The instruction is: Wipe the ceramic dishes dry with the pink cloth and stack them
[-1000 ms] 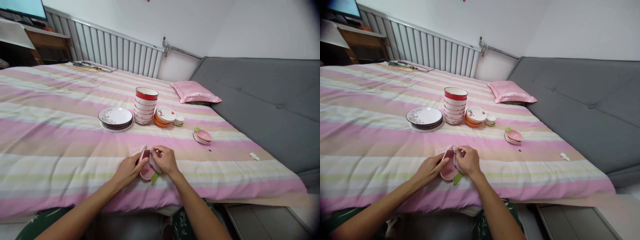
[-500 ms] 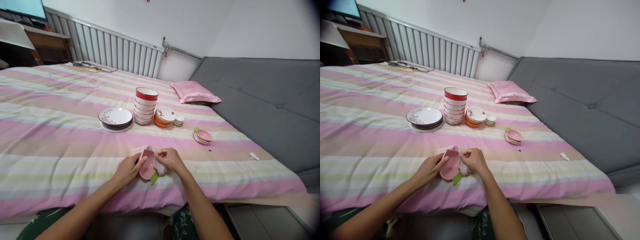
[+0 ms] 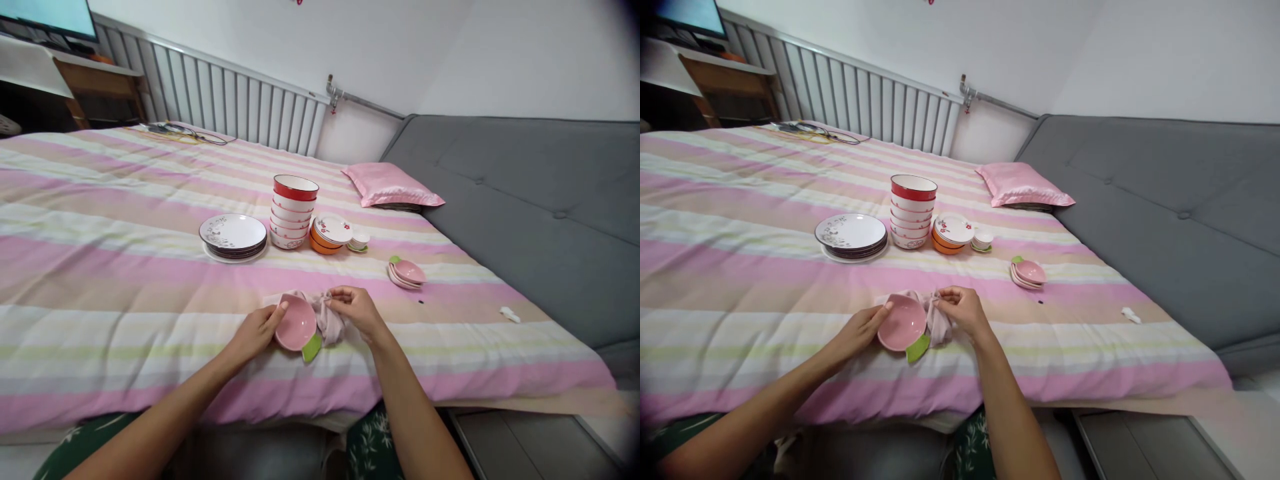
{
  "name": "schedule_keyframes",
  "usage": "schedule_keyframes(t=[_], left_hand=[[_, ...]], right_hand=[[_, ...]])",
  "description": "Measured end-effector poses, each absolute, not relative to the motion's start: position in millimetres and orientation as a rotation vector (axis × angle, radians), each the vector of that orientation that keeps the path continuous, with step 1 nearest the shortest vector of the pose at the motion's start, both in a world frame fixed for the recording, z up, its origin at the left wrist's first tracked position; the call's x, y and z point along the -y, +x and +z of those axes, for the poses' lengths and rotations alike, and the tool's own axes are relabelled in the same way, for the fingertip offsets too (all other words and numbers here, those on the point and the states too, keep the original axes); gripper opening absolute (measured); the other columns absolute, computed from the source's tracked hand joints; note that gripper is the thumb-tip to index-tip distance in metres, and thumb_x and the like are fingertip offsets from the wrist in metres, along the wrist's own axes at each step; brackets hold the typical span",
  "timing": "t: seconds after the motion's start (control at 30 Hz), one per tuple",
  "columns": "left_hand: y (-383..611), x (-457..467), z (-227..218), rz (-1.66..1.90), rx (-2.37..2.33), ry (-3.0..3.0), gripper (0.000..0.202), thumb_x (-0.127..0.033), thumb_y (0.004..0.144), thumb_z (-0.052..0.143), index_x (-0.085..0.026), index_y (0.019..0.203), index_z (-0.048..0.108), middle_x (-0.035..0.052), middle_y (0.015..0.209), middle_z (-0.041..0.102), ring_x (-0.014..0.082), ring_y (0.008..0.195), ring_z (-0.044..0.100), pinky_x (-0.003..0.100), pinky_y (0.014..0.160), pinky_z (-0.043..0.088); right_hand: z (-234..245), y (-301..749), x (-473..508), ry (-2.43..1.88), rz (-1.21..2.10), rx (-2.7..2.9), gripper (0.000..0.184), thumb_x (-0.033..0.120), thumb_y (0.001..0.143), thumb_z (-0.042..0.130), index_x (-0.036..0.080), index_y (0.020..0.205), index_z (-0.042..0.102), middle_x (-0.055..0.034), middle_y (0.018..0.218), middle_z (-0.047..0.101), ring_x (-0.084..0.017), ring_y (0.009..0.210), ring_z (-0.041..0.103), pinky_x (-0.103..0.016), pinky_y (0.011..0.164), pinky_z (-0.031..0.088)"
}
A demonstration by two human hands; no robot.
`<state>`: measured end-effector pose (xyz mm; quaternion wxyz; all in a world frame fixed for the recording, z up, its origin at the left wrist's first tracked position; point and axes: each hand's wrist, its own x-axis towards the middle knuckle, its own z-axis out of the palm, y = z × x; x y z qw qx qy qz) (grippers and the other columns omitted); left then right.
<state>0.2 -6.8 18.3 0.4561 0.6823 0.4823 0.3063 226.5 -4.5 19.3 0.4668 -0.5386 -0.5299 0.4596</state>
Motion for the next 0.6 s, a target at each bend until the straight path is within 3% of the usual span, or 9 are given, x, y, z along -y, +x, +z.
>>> schedule_keyframes(t=[0.13,0.27,0.43,0.6], left_hand=[[0.1,7.2,16.9,0.756,-1.177,1.589,0.056,-0.061,0.083,0.039,-0.013,0.083,0.068,0.0062,0.078,0.069,0.0237,0.075,0.06,0.029,0.066,0.045],[0.5,6.5,9.9,0.707,-1.137,1.345,0.066,-0.067,0.082,0.035,-0.011,0.096,0.067,0.0105,0.083,0.072,0.0249,0.072,0.064,0.032,0.063,0.049],[1.5,3.5,1.6,0.718,-1.093,1.188,0.074,-0.07,0.082,0.031,-0.008,0.097,0.067,0.0135,0.078,0.072,0.0254,0.07,0.066,0.034,0.062,0.051],[1.3,2.0,-0.3,0.725,-1.066,1.198,0.076,-0.07,0.083,0.027,-0.008,0.095,0.069,0.0123,0.073,0.072,0.0228,0.065,0.066,0.031,0.058,0.05]], right_hand=[[30.3,216.1,9.6,-1.128,1.169,1.238,0.03,0.037,0.062,0.076,0.019,0.084,0.068,-0.0045,0.082,0.071,-0.018,0.076,0.065,-0.031,0.071,0.051],[27.6,194.8,14.2,-1.036,1.158,1.233,0.029,0.038,0.064,0.075,0.02,0.085,0.067,-0.0033,0.081,0.07,-0.017,0.074,0.064,-0.029,0.069,0.051],[15.9,167.0,17.0,-1.076,1.052,1.252,0.025,0.033,0.071,0.07,0.018,0.091,0.067,-0.0037,0.084,0.069,-0.015,0.068,0.063,-0.025,0.062,0.05],[10.6,152.3,21.7,-1.097,0.874,1.435,0.022,0.026,0.081,0.06,0.019,0.102,0.065,-0.0054,0.098,0.068,-0.017,0.087,0.064,-0.027,0.076,0.051]])
